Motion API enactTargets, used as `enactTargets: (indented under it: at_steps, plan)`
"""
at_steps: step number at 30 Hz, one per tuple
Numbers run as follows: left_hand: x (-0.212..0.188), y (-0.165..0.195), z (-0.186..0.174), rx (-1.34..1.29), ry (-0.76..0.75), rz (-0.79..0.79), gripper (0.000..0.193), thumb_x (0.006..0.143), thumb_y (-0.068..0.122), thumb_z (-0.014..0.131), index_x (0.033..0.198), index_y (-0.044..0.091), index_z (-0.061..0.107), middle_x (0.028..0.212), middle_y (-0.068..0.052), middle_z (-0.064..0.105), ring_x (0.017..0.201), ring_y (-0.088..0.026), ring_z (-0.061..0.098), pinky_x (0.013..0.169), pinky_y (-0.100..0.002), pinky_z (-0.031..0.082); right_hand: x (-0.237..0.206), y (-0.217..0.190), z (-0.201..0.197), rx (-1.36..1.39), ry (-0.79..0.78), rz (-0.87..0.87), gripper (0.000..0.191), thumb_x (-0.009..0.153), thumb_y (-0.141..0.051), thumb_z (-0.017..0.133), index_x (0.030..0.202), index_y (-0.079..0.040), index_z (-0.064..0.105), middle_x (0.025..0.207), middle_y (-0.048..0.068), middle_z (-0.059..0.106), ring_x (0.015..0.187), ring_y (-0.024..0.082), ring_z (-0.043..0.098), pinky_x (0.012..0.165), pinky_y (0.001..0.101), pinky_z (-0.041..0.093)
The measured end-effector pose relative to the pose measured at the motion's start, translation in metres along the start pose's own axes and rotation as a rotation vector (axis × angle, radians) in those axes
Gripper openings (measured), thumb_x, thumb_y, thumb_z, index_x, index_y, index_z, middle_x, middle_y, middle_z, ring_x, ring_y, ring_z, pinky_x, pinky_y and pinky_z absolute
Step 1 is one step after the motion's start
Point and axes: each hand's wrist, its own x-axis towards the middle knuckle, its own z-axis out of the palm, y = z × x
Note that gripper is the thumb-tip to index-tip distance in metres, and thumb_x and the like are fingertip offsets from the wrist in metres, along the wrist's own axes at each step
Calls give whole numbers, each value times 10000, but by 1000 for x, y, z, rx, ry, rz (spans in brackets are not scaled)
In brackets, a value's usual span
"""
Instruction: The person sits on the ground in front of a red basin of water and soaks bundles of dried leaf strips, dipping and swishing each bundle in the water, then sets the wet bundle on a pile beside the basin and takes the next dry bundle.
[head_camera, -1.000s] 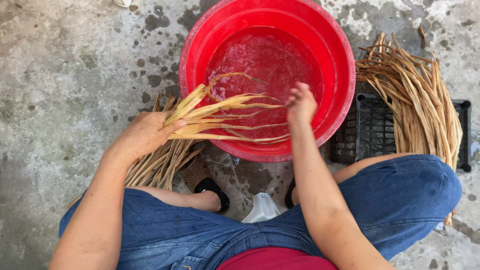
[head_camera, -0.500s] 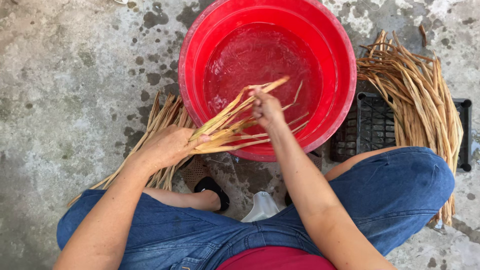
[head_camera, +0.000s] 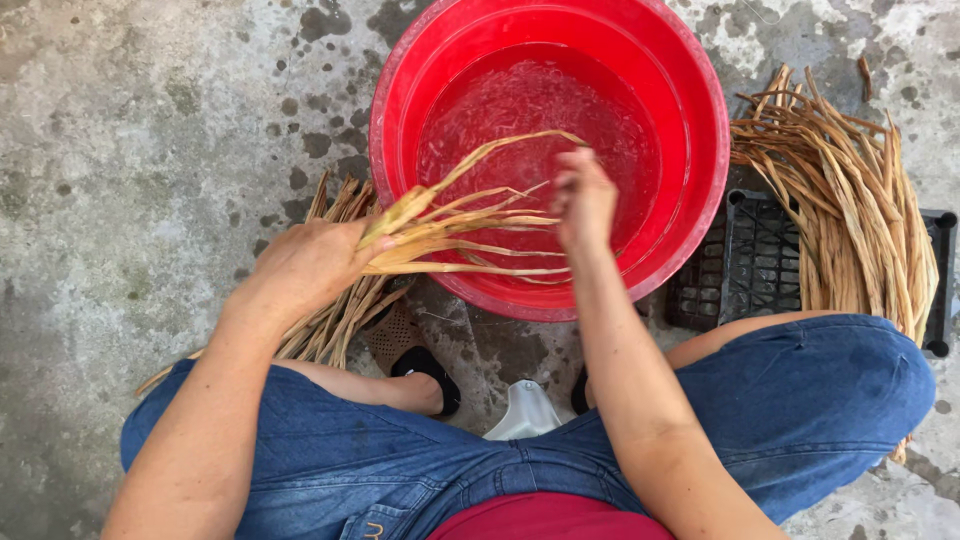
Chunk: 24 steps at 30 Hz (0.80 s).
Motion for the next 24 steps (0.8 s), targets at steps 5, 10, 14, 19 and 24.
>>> enactTargets:
  at_steps: [5,10,14,19,24]
  plan:
    - [11,10,21,178,38,164,513,1022,567,456,1029,123,712,793,-201,723,816,-396,721,762,-543,553,-95,-14,87,-456,-588,308,506,935,-566,625,839,-78,719,520,-29,516,385,54,387,346,226,269]
    - [6,13,40,341,146,284,454,982,505,504,1056,95,685,702,-184,718,689,-377,726,635,-512,565,-109,-8,97,-321,-689,489,356,955,-398,695,842,-62,714,533,-44,489,400,39,369,355,224,229]
    - [4,15,46,354,120,307,479,1016,516,489,1043,83,691,691,-174,720,708,-355,735,661,-488,576,-93,1,90,-242,-538,454,246,993,-249,638,854,-55,696,552,-30,534,390,52,360,344,227,258]
    - [3,22,37,231,40,262,424,1006,493,490,1119,151,714,745,-190,722,745,-385,724,695,-519,561,-40,1,56,-70,-244,487,220,1034,-201,596,935,-38,705,599,-23,556,449,48,424,390,201,346]
    - [-3,23,13,30,-50,114,429,992,528,484,1151,218,734,771,-173,723,742,-373,706,725,-515,548,41,13,-11,304,-148,413,134,1046,-100,540,1020,-51,662,621,-59,545,470,31,427,431,196,365]
